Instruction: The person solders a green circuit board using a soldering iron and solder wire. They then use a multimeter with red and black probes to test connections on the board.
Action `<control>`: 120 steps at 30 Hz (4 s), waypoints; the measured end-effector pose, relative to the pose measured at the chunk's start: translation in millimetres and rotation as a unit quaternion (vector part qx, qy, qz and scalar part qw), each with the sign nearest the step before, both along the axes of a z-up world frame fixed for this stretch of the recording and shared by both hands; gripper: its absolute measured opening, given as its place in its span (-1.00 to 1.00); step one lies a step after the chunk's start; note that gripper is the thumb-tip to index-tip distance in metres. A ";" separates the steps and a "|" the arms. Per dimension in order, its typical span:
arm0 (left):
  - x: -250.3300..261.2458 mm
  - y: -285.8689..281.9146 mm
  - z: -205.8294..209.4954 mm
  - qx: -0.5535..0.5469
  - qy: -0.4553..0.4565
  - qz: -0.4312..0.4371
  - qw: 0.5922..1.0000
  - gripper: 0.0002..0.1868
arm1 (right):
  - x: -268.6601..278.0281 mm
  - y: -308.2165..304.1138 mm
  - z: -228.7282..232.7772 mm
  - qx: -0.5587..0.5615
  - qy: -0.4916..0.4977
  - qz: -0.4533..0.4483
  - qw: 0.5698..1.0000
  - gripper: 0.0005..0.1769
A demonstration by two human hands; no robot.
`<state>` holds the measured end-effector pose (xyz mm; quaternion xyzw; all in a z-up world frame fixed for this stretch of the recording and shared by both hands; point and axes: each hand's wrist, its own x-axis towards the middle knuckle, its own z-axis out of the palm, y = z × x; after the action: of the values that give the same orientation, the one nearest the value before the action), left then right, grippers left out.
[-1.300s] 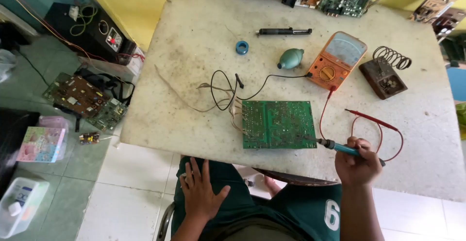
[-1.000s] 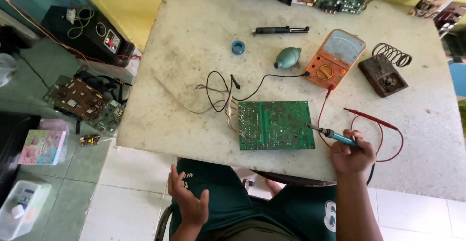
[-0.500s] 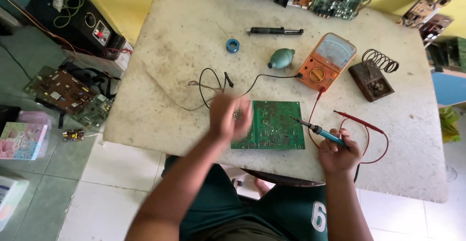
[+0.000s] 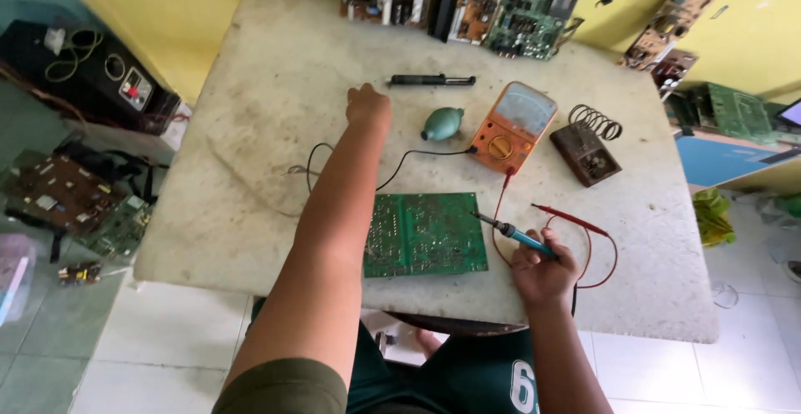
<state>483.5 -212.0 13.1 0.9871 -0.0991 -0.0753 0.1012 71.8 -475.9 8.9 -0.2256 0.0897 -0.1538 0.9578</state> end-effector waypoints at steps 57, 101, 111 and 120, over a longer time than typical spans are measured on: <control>-342.6 110.9 63.5 -0.907 0.298 -0.072 0.288 -0.33 | -1.9 -2.6 3.2 -0.034 0.013 0.036 0.999 -0.69; -364.3 121.2 70.8 -0.812 0.170 -0.059 0.556 -0.34 | -2.1 2.3 12.3 -0.057 0.047 0.026 0.997 -0.72; -367.4 120.2 75.3 -0.783 0.104 -0.052 0.611 -0.39 | -2.6 2.4 10.5 -0.058 0.048 0.024 0.997 -0.73; -368.5 117.6 79.1 -0.774 0.078 -0.064 0.626 -0.42 | -1.5 2.3 11.8 -0.063 0.054 0.026 0.996 -0.73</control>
<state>115.0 -94.4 92.2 0.5271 -0.1751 -0.0542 0.8298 70.3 -473.6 20.6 -0.2959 0.1254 -0.1216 0.9391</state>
